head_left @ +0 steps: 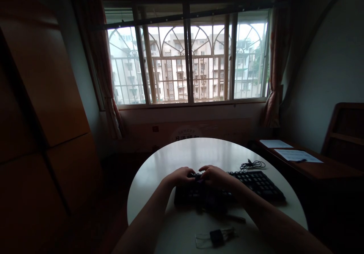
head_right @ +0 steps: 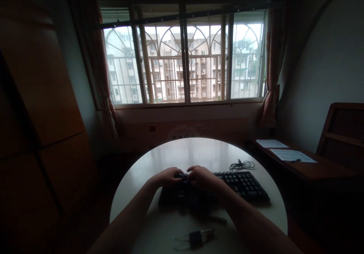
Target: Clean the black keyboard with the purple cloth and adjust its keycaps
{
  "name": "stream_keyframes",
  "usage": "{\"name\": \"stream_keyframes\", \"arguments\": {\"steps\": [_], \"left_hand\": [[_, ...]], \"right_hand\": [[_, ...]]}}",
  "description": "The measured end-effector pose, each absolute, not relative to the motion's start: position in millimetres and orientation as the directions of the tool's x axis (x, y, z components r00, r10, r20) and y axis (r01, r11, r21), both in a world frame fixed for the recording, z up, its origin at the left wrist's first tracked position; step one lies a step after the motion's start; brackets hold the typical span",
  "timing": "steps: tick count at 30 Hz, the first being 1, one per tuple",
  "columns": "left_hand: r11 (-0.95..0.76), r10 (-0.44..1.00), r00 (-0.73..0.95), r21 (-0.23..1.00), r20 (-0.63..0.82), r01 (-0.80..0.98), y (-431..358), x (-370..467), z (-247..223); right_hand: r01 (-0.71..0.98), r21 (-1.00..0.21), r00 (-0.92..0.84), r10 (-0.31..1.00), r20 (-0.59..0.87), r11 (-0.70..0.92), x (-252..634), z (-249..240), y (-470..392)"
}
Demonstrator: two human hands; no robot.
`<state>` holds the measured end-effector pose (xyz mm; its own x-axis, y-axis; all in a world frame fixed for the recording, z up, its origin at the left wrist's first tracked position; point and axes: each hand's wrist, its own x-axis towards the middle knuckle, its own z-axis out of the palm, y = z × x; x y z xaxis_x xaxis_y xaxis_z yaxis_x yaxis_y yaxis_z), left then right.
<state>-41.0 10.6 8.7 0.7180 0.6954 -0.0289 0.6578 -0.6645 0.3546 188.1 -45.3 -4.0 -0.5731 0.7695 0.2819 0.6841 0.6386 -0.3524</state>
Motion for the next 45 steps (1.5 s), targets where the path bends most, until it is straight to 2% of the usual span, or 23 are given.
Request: {"name": "stream_keyframes", "arguments": {"steps": [3,9,17,27,35,45], "left_hand": [[-0.667,0.695,0.718,0.349,-0.026,0.658,9.6,-40.2,10.0],[-0.674,0.687,0.726,0.351,-0.026,0.650,11.4,-40.3,8.1],[-0.659,0.702,0.712,0.355,-0.028,0.663,10.6,-41.1,8.7],[-0.663,0.689,0.724,0.375,-0.034,0.648,13.5,-41.9,6.1],[-0.647,0.704,0.709,0.372,-0.042,0.665,5.9,-39.9,12.9],[-0.672,0.692,0.722,0.353,-0.017,0.651,12.4,-41.2,6.1]], "right_hand": [[0.698,-0.336,-0.562,0.775,0.290,0.632,186.8,-5.0,-44.6],[0.612,-0.396,-0.631,0.724,0.277,0.685,187.5,-0.9,-46.7],[0.671,-0.358,-0.565,0.760,0.320,0.649,184.5,-7.5,-45.1],[0.587,-0.449,-0.620,0.731,0.286,0.674,185.0,1.4,-48.1],[0.693,-0.376,-0.545,0.788,0.286,0.615,184.3,-4.3,-47.5],[0.619,-0.420,-0.595,0.745,0.301,0.664,183.2,-3.2,-46.5]]}}
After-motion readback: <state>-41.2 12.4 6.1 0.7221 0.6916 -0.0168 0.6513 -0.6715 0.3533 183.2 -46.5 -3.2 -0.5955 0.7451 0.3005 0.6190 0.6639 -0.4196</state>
